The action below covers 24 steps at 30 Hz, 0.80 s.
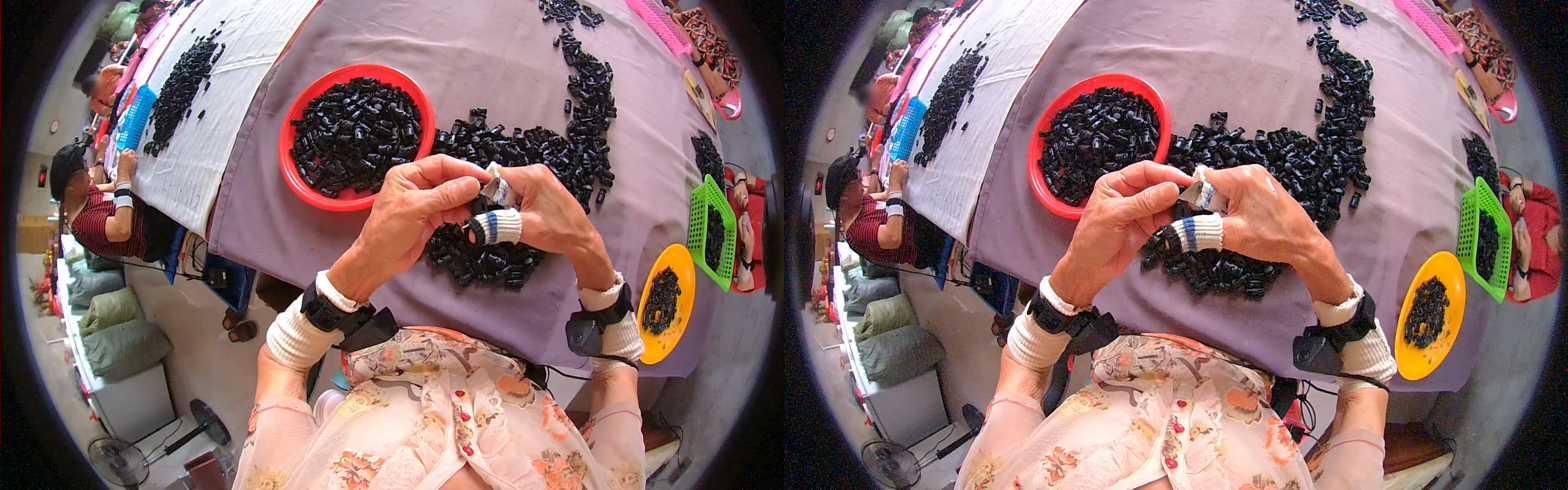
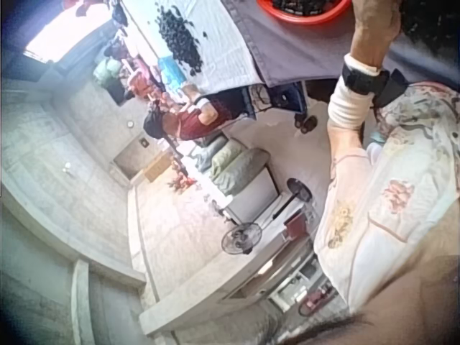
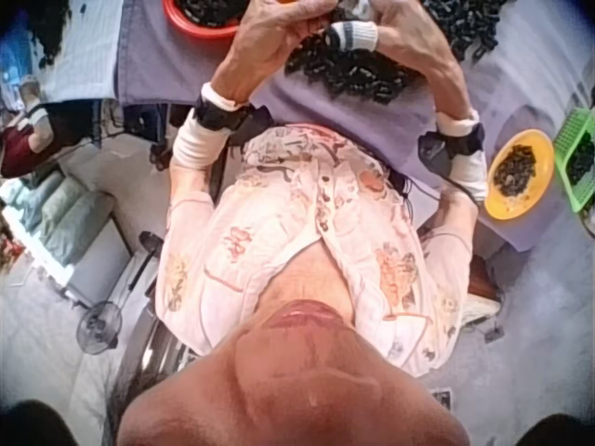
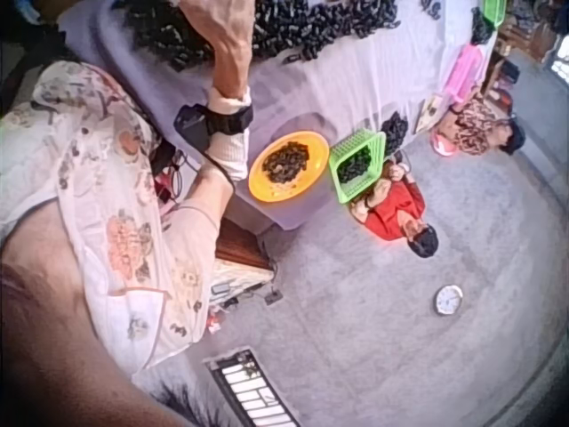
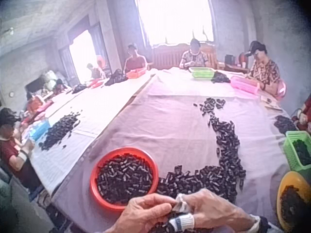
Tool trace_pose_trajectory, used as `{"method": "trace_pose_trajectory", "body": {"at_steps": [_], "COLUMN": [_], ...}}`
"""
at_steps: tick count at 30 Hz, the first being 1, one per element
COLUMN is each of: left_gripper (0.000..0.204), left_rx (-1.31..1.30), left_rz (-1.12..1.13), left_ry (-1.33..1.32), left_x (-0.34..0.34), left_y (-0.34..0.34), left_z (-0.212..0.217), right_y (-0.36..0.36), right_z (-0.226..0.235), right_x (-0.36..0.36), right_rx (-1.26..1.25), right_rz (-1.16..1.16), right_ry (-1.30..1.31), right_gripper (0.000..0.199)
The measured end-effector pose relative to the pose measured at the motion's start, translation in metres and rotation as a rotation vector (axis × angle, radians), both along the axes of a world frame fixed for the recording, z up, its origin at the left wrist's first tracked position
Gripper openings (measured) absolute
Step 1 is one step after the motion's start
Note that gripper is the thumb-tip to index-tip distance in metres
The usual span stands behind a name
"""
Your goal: Assembling small black plastic components by hand in a workshop setting.
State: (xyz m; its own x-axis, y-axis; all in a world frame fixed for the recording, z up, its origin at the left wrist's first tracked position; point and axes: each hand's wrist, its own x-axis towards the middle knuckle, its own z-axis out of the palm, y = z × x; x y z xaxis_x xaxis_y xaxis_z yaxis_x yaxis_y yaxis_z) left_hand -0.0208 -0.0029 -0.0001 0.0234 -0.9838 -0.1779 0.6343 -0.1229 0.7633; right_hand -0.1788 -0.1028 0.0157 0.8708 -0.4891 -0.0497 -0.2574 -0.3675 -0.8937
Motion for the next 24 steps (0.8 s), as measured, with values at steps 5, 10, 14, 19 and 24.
{"method": "trace_pose_trajectory", "body": {"at_steps": [5, 10, 14, 19, 24], "left_gripper": [0.016, 0.018, 0.019, 0.019, 0.018], "left_rx": [-0.036, -0.05, -0.09, -0.086, -0.076], "left_rz": [0.016, -0.039, -0.07, -0.07, -0.062], "left_ry": [-0.1, 0.08, 0.152, 0.165, 0.159], "left_x": [-0.0014, 0.001, 0.0029, 0.0017, 0.0007], "left_y": [0.0006, -0.0011, -0.0001, -0.0003, -0.0001], "left_z": [0.0001, -0.0026, -0.0038, -0.0049, -0.0061], "right_y": [0.0038, 0.0007, 0.0016, -0.0006, -0.0005], "right_z": [0.0006, -0.005, -0.0063, -0.0052, -0.0032], "right_x": [0.0021, -0.0008, -0.0001, 0.0007, 0.0007], "right_rx": [-0.013, 0.071, 0.088, 0.082, 0.069], "right_rz": [0.013, -0.035, -0.041, -0.01, 0.009], "right_ry": [-0.037, -0.115, -0.056, -0.056, -0.044], "right_gripper": [0.043, 0.039, 0.042, 0.046, 0.047]}}
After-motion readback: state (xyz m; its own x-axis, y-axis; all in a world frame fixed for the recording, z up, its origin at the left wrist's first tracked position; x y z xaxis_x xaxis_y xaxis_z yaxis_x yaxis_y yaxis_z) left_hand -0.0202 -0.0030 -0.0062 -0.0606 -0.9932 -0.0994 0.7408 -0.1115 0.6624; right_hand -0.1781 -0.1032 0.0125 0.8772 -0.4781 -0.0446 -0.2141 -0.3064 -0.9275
